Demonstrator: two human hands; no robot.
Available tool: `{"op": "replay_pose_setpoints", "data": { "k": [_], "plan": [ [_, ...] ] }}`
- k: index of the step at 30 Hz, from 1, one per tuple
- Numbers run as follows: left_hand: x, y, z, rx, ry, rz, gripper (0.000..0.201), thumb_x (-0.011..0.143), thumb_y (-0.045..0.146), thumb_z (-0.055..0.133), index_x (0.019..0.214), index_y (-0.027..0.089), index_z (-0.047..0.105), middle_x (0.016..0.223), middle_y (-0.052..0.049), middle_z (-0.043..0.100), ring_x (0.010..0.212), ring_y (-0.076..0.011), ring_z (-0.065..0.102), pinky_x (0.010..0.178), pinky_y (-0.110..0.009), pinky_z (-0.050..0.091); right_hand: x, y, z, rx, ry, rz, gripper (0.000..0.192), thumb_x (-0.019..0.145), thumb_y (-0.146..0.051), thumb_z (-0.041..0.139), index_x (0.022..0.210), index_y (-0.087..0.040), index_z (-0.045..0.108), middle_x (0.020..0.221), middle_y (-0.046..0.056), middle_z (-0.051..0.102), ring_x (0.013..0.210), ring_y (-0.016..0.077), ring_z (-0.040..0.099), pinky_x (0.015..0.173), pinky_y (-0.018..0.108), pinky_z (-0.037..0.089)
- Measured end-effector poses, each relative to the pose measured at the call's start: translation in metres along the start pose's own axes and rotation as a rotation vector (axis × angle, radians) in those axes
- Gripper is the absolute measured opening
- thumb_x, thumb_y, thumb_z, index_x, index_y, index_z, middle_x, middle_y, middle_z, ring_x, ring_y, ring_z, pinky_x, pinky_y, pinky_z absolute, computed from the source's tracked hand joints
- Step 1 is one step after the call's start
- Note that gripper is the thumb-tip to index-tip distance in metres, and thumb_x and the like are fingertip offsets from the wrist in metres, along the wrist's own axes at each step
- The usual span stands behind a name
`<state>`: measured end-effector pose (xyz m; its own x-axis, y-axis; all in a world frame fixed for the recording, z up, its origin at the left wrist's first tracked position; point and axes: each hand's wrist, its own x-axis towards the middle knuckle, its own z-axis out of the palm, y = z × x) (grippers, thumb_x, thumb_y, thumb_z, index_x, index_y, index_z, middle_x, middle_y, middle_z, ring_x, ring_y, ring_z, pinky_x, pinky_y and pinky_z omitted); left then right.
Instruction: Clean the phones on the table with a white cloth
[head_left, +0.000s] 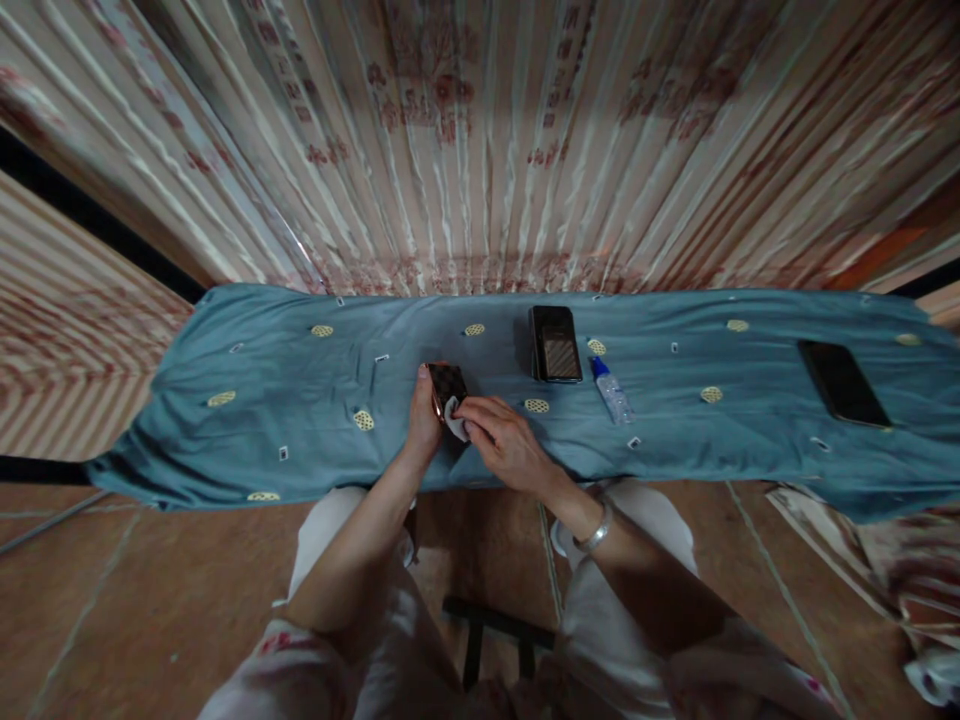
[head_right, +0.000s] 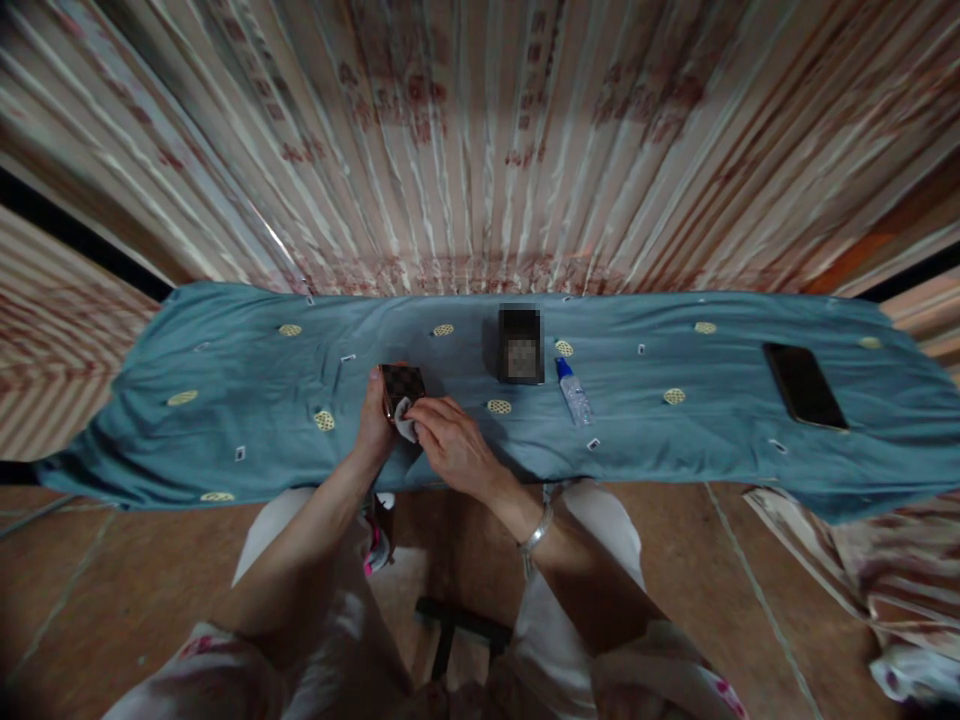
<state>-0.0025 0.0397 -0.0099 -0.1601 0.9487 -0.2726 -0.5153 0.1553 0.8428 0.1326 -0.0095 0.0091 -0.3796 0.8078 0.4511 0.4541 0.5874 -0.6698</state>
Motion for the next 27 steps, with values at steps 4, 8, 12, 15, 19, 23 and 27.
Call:
{"op": "replay_pose_setpoints", "data": {
  "k": [4,8,12,15,19,23,27],
  "plan": [
    [-0.004,0.008,0.004,-0.071,-0.011,-0.008,0.04,0.089,0.054,0.047,0.09,0.018,0.065,0.074,-0.003,0.066,0.069,-0.0157,0.064,0.066,-0.026,0.051,-0.002,0.008,-0.002,-0.141,0.01,-0.02,0.03,0.094,-0.013,0.04,0.112,-0.015,0.064,0.11,0.011,0.066,0.102,0.0217,0.056,0.092,0.038,0.05],
    [-0.008,0.012,0.007,-0.107,-0.023,-0.026,0.04,0.085,0.056,0.052,0.089,0.018,0.065,0.075,-0.003,0.067,0.069,-0.0159,0.064,0.064,-0.026,0.05,-0.005,0.012,-0.001,-0.23,0.026,-0.022,0.031,0.094,-0.013,0.04,0.113,-0.016,0.065,0.11,0.012,0.065,0.101,0.0228,0.056,0.092,0.039,0.051],
    [-0.014,0.009,0.01,-0.113,-0.043,-0.074,0.039,0.089,0.052,0.048,0.089,0.017,0.064,0.074,-0.002,0.067,0.072,-0.0148,0.065,0.067,-0.024,0.05,-0.005,0.014,0.0,-0.254,0.057,0.008,0.032,0.093,-0.013,0.041,0.113,-0.017,0.066,0.109,0.011,0.064,0.101,0.0234,0.055,0.092,0.039,0.051],
    [-0.018,0.007,0.012,-0.105,-0.069,-0.091,0.04,0.091,0.05,0.045,0.09,0.016,0.064,0.072,-0.001,0.066,0.07,-0.0137,0.064,0.067,-0.023,0.049,-0.005,0.015,0.0,-0.215,0.065,0.038,0.032,0.093,-0.014,0.041,0.112,-0.018,0.067,0.109,0.011,0.064,0.1,0.0233,0.055,0.091,0.04,0.05],
    [-0.02,0.005,0.013,-0.111,-0.064,-0.075,0.039,0.094,0.046,0.04,0.085,0.017,0.064,0.069,0.0,0.064,0.06,-0.0097,0.059,0.06,-0.02,0.047,-0.004,0.01,0.002,-0.133,0.068,0.045,0.032,0.093,-0.016,0.042,0.113,-0.02,0.067,0.11,0.01,0.064,0.1,0.0224,0.056,0.09,0.039,0.05],
    [-0.018,0.0,0.013,-0.076,-0.058,-0.081,0.039,0.093,0.048,0.042,0.084,0.019,0.065,0.067,0.001,0.062,0.059,-0.0092,0.057,0.06,-0.019,0.046,-0.002,0.001,0.004,-0.068,0.088,0.039,0.03,0.093,-0.018,0.043,0.112,-0.022,0.067,0.109,0.008,0.064,0.101,0.0213,0.057,0.091,0.038,0.05],
    [-0.018,-0.004,0.014,-0.082,-0.037,-0.094,0.037,0.094,0.044,0.043,0.076,0.018,0.062,0.066,0.003,0.06,0.06,-0.0079,0.056,0.064,-0.018,0.047,0.001,-0.006,0.004,-0.04,0.088,0.03,0.026,0.092,-0.023,0.048,0.111,-0.023,0.067,0.109,0.007,0.064,0.1,0.0209,0.057,0.092,0.039,0.05]
  ]
}}
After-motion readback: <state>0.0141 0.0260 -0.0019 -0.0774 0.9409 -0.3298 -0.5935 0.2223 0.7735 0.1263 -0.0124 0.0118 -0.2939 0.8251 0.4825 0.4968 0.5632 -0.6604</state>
